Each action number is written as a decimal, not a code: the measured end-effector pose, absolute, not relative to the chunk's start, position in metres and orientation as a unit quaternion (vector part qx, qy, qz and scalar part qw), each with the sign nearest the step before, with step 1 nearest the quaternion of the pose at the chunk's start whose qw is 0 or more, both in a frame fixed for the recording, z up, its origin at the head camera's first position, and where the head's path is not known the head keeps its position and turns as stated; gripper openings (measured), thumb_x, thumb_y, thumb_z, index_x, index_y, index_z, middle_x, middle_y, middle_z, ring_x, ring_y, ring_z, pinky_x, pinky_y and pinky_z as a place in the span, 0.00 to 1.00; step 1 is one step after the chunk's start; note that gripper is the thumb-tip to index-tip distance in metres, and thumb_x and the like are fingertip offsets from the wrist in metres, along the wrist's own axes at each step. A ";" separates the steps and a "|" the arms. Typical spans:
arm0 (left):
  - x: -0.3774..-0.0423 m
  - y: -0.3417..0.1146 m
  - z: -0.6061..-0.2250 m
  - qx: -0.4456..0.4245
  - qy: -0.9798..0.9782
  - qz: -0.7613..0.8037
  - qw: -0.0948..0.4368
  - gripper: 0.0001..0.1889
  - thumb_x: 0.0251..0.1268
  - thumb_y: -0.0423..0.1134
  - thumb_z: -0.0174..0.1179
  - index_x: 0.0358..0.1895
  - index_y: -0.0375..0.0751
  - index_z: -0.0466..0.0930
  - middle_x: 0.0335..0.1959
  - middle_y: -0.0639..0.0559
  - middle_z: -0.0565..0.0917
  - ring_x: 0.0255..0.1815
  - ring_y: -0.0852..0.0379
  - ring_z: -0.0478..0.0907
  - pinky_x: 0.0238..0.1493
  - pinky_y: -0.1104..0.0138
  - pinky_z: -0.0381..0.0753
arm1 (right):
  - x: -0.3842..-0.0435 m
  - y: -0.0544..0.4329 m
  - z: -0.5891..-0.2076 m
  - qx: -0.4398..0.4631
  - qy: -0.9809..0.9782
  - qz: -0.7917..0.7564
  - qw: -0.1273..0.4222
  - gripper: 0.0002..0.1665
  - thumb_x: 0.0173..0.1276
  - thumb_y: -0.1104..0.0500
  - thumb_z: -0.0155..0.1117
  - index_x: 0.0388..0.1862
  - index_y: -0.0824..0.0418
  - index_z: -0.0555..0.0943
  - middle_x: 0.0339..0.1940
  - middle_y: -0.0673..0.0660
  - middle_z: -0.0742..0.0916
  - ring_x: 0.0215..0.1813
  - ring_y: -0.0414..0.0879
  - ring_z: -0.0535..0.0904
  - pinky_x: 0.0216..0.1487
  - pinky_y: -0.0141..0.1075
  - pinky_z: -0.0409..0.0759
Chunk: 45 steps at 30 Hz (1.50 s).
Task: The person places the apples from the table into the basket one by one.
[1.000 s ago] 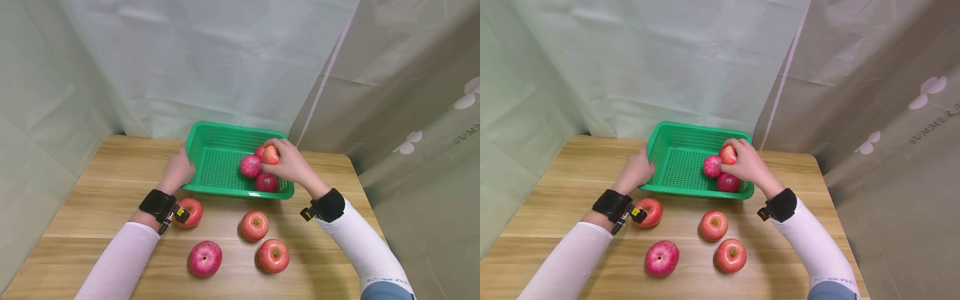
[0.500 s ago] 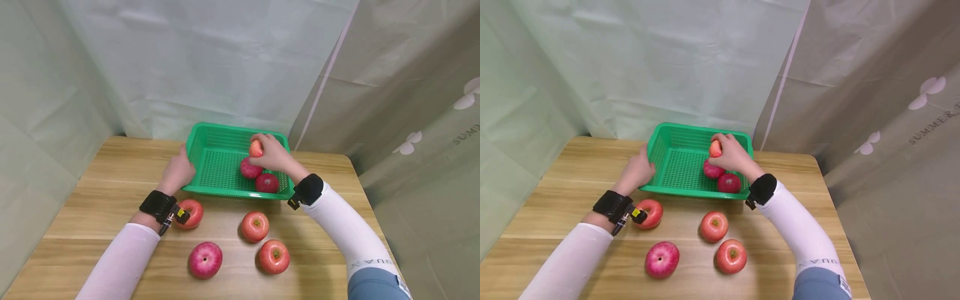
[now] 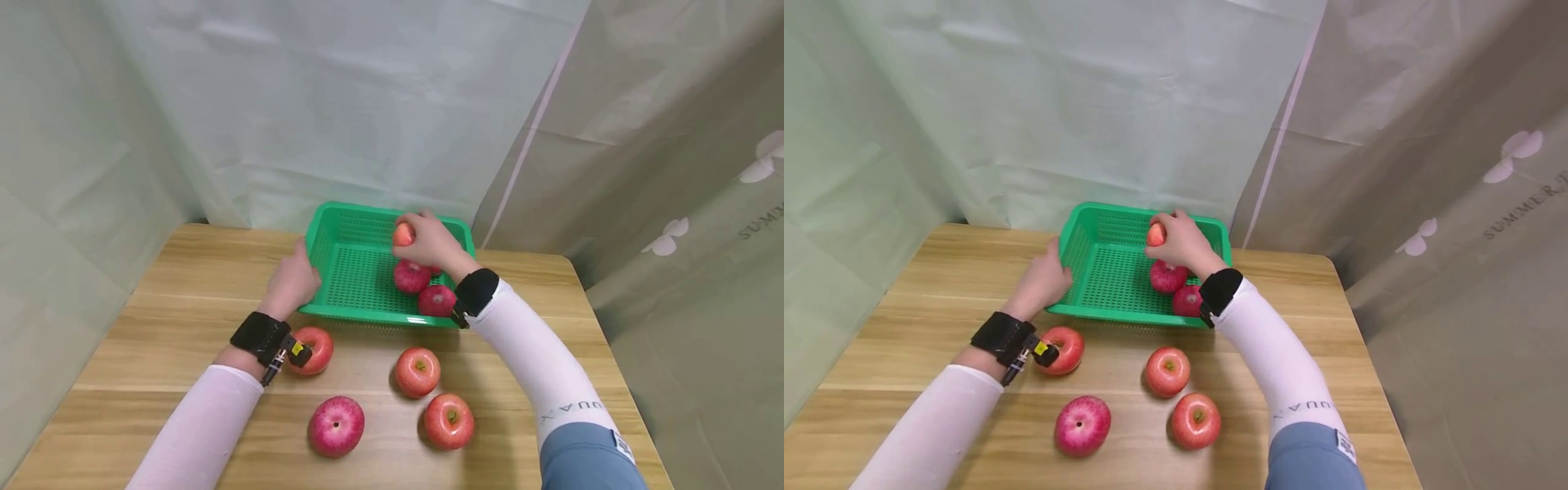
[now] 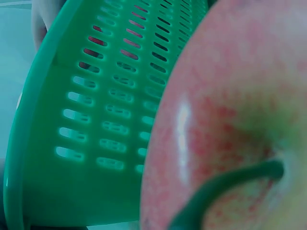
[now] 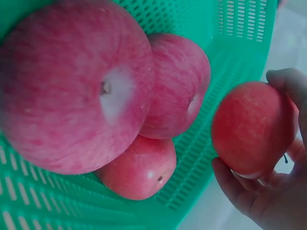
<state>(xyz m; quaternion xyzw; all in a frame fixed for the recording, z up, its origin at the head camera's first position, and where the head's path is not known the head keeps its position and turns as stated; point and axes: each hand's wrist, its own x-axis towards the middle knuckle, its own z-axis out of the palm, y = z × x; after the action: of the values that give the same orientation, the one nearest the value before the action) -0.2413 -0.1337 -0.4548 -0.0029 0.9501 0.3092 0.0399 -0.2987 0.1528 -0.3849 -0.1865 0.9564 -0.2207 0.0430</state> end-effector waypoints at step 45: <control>-0.240 -0.126 -0.453 0.004 0.948 0.317 0.024 0.38 0.73 0.30 0.48 0.83 0.26 0.45 0.44 0.27 0.81 0.35 0.38 0.82 0.29 0.52 0.78 | -0.331 0.134 -0.411 -0.269 0.955 -0.075 0.103 0.37 0.69 0.53 0.78 0.76 0.50 0.78 0.75 0.58 0.72 0.65 0.54 0.74 0.54 0.47 0.81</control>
<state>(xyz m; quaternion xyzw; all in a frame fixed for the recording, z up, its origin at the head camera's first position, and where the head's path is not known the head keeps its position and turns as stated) -0.2401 -0.1257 -0.4534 0.0044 0.9480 0.3174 0.0239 -0.3307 0.1337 -0.4105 -0.2690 0.9546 -0.0753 0.1032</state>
